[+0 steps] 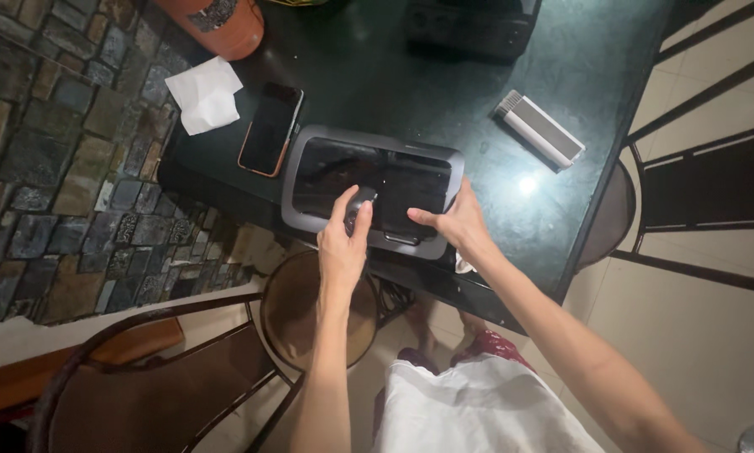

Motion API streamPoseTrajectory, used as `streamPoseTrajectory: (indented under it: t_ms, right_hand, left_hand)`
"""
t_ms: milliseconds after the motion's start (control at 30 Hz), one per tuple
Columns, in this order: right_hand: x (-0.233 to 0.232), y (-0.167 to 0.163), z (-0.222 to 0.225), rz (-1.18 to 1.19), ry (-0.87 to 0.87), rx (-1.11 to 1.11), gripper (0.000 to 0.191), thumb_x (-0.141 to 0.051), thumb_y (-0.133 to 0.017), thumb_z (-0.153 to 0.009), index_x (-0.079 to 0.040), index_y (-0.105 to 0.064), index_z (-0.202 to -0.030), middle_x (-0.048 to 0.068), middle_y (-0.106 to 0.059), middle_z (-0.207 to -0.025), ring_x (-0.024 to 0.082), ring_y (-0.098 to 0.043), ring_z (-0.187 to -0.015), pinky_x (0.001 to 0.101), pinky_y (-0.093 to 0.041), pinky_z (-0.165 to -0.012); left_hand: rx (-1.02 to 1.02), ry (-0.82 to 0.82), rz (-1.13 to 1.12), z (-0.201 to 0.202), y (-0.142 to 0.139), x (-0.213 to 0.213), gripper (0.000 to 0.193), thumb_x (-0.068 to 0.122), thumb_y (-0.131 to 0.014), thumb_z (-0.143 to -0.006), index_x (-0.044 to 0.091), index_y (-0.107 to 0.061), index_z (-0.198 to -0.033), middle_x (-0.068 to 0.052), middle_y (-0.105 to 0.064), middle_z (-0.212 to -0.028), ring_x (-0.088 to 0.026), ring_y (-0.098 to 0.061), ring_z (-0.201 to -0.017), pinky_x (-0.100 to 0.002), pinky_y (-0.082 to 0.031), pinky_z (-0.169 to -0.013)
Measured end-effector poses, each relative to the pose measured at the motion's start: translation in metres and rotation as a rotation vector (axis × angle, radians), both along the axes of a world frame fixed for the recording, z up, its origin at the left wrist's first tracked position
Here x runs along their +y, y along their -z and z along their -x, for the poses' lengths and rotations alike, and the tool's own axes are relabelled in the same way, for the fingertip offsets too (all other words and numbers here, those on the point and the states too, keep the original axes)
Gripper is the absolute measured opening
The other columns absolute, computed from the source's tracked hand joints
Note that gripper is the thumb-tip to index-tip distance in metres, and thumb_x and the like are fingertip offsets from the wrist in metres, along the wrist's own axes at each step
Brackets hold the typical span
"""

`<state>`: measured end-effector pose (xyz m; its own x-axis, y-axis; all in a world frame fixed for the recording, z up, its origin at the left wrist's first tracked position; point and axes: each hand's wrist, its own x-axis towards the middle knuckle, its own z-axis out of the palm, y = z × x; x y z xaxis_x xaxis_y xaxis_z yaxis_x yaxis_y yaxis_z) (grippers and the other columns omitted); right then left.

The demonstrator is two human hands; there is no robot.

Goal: The person works at a glass table on a small black electric appliance. They brush debris from a white handheld component, set parts aside, lift the appliance, wipe its housing and edges with tissue, brush its openings, and reassemble the parts back together on the table.

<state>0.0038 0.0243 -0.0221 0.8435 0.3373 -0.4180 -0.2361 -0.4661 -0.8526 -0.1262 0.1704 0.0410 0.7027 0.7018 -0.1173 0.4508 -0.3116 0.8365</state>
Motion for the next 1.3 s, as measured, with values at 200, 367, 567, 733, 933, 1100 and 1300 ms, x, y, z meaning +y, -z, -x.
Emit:
streamPoseTrajectory:
  t_ms: [200,367,567,733,933,1100,1300]
  right_hand:
    - [-0.003,0.004,0.003,-0.084,0.005,-0.059,0.094,-0.025,-0.096,-0.062,0.0,-0.047,-0.139,0.015,-0.067,-0.128,0.026,-0.066,-0.119,0.0375,-0.052,-0.101]
    - [-0.006,0.005,0.004,-0.196,-0.013,-0.052,0.094,-0.021,-0.094,-0.064,-0.002,-0.045,-0.142,0.014,-0.064,-0.132,0.025,-0.063,-0.122,0.0376,-0.051,-0.102]
    - [-0.007,0.005,-0.001,-0.4,0.002,0.176,0.087,-0.015,-0.087,-0.073,-0.007,-0.039,-0.145,0.012,-0.063,-0.133,0.022,-0.061,-0.122,0.036,-0.05,-0.103]
    - [-0.006,0.008,0.001,-0.254,0.053,0.111,0.076,-0.013,-0.088,-0.071,-0.001,-0.05,-0.135,0.014,-0.071,-0.121,0.023,-0.068,-0.112,0.0368,-0.054,-0.098]
    - [-0.007,0.007,0.013,-0.216,0.06,0.065,0.073,-0.016,-0.088,-0.072,-0.001,-0.052,-0.134,0.013,-0.072,-0.119,0.021,-0.069,-0.109,0.0361,-0.055,-0.096]
    - [-0.024,0.004,0.006,-0.442,-0.021,0.194,0.093,-0.02,-0.089,-0.073,-0.005,-0.037,-0.149,0.013,-0.06,-0.139,0.022,-0.06,-0.127,0.0363,-0.048,-0.107]
    - [-0.035,0.004,-0.007,-0.405,-0.06,0.32,0.102,-0.02,-0.089,-0.067,-0.01,-0.033,-0.152,0.011,-0.056,-0.143,0.023,-0.055,-0.132,0.0397,-0.046,-0.109]
  left_hand:
    - [-0.014,0.014,-0.059,0.001,0.009,0.0,0.047,0.042,-0.06,-0.099,0.013,-0.063,-0.136,-0.019,-0.075,-0.09,-0.033,-0.075,-0.081,-0.041,-0.055,-0.075]
    - [-0.03,0.024,-0.037,0.001,0.007,-0.001,0.047,0.044,-0.059,-0.099,0.014,-0.062,-0.136,-0.019,-0.076,-0.094,-0.034,-0.076,-0.086,-0.041,-0.056,-0.077]
    - [0.014,0.019,-0.125,-0.001,0.003,-0.001,0.046,0.045,-0.062,-0.098,0.016,-0.063,-0.133,-0.02,-0.076,-0.094,-0.04,-0.073,-0.091,-0.045,-0.054,-0.075]
    - [0.01,0.012,-0.098,-0.001,-0.001,-0.004,0.049,0.041,-0.071,-0.09,0.013,-0.062,-0.129,-0.02,-0.075,-0.087,-0.04,-0.074,-0.085,-0.044,-0.056,-0.07]
    - [0.044,-0.003,-0.087,0.0,-0.005,-0.005,0.047,0.038,-0.073,-0.09,0.013,-0.063,-0.128,-0.019,-0.075,-0.084,-0.038,-0.075,-0.081,-0.043,-0.056,-0.07]
    - [0.044,-0.027,-0.175,0.007,0.0,-0.013,0.047,0.035,-0.074,-0.09,0.016,-0.063,-0.131,-0.022,-0.074,-0.081,-0.041,-0.074,-0.081,-0.045,-0.057,-0.069]
    - [-0.101,-0.027,-0.263,0.023,0.008,-0.022,0.045,0.032,-0.075,-0.092,0.017,-0.063,-0.133,-0.021,-0.075,-0.089,-0.041,-0.074,-0.084,-0.043,-0.059,-0.068]
